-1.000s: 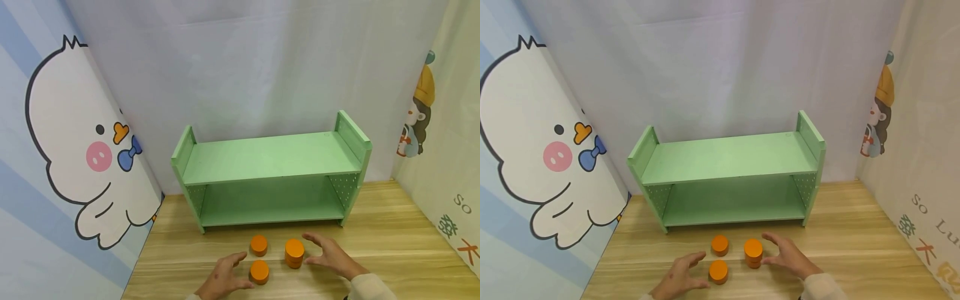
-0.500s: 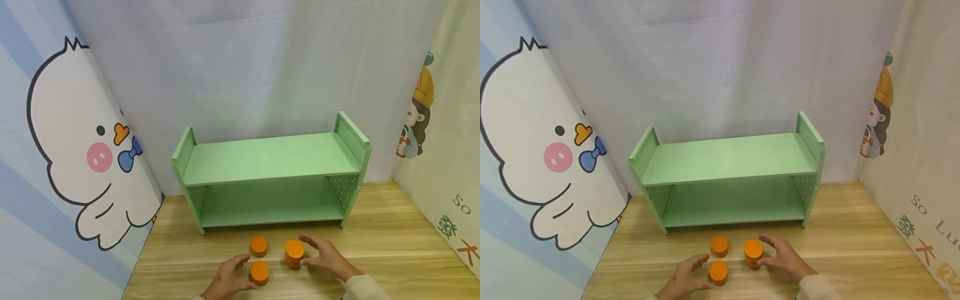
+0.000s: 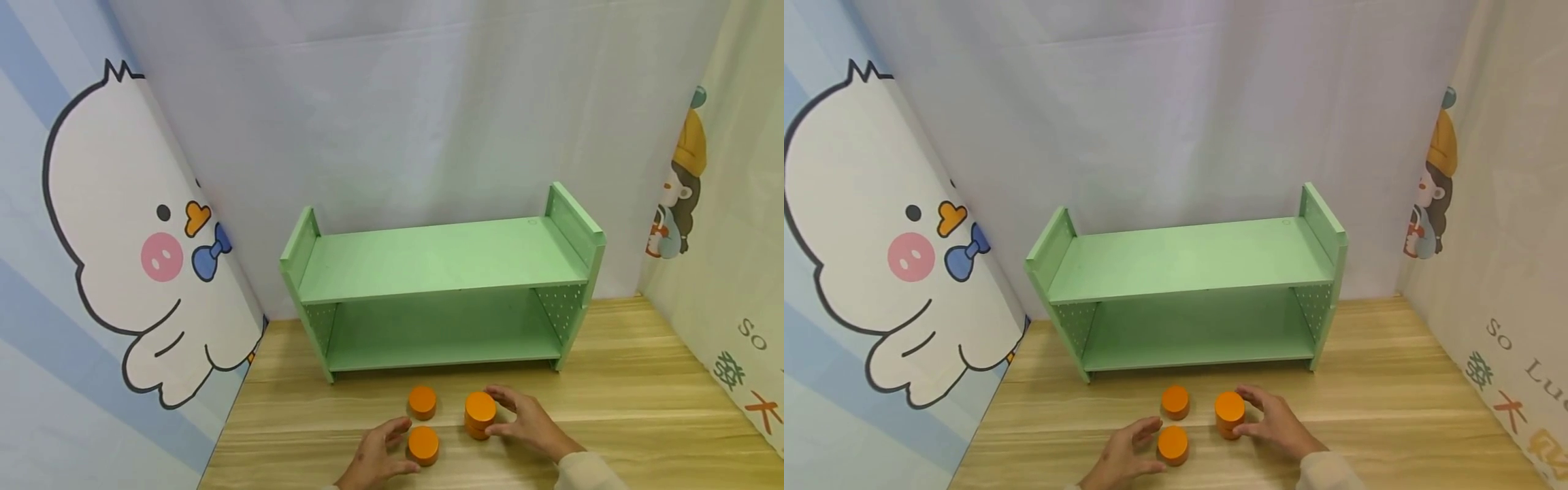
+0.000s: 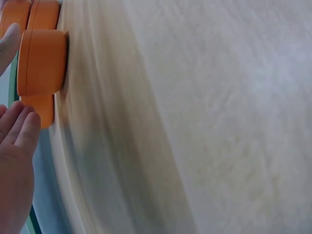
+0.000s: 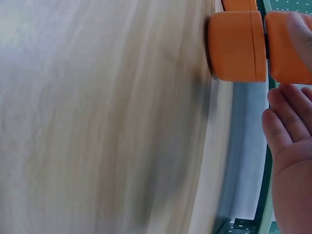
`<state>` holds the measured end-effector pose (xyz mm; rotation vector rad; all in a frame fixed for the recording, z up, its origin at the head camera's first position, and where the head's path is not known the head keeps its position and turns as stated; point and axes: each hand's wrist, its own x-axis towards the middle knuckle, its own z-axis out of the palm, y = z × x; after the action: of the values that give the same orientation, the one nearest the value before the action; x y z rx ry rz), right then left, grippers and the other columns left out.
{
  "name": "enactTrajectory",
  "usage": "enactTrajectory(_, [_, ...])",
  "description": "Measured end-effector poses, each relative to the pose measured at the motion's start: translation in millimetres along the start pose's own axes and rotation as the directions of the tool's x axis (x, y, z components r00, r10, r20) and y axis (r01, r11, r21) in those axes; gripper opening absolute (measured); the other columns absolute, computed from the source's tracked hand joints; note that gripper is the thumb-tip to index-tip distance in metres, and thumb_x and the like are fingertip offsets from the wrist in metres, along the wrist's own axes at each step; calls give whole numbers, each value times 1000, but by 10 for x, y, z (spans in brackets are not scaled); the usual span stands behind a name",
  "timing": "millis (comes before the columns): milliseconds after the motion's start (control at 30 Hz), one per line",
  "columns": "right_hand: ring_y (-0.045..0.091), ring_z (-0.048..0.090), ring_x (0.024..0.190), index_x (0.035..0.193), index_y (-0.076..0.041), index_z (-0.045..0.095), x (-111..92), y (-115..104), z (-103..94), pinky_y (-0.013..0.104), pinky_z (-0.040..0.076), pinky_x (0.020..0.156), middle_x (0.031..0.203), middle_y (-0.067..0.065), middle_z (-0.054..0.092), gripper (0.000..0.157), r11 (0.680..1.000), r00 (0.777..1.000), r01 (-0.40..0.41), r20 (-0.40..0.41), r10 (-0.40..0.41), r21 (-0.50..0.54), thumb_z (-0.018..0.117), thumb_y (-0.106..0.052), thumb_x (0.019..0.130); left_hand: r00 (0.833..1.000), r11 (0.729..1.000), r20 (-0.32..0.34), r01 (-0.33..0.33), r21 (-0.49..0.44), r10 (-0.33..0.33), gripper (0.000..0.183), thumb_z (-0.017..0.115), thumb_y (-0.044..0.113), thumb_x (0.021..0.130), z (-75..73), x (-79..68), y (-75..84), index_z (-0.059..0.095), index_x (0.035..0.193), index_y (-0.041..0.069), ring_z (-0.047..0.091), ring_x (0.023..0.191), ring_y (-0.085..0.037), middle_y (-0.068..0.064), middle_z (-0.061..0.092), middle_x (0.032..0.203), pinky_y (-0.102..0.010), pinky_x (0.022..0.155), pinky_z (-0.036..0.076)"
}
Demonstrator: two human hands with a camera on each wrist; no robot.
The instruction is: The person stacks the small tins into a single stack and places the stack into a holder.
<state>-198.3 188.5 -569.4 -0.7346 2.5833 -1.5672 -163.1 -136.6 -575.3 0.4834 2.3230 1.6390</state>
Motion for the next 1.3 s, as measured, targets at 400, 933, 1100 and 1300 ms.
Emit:
enactTrajectory(400, [50, 56, 118, 134, 16, 49, 0, -3, 35, 49, 50, 100, 131, 35, 55, 72, 995, 996, -89, 11, 89, 46, 85, -11, 78, 999, 991, -2, 54, -123, -54, 74, 88, 2, 72, 83, 56, -47, 53, 136, -11, 54, 126, -41, -27, 57, 134, -35, 101, 52])
enactTrajectory(933, [48, 57, 118, 134, 14, 50, -9, 79, 95, 47, 52, 98, 129, 34, 56, 72, 990, 995, -96, -20, 99, 102, 85, -16, 79, 988, 957, -60, 120, -265, -140, 70, 87, 2, 71, 193, 97, -77, 55, 132, -11, 55, 125, -40, -24, 59, 131, -36, 101, 52])
enactTrajectory(1100, [48, 56, 119, 134, 14, 49, -18, 76, 107, 47, 52, 99, 130, 33, 56, 72, 986, 993, -113, -21, 117, 120, 85, -14, 79, 986, 953, -63, 130, -275, -153, 71, 87, 1, 71, 216, 106, -78, 55, 133, -11, 54, 126, -40, -23, 59, 132, -39, 103, 51])
enactTrajectory(1300, [48, 55, 120, 135, 13, 49, -26, 77, 122, 46, 51, 100, 130, 32, 56, 73, 981, 990, -137, -26, 142, 140, 86, -13, 78, 982, 948, -72, 146, -284, -173, 71, 87, 1, 70, 232, 124, -87, 55, 133, -10, 54, 125, -38, -21, 60, 131, -40, 103, 51])
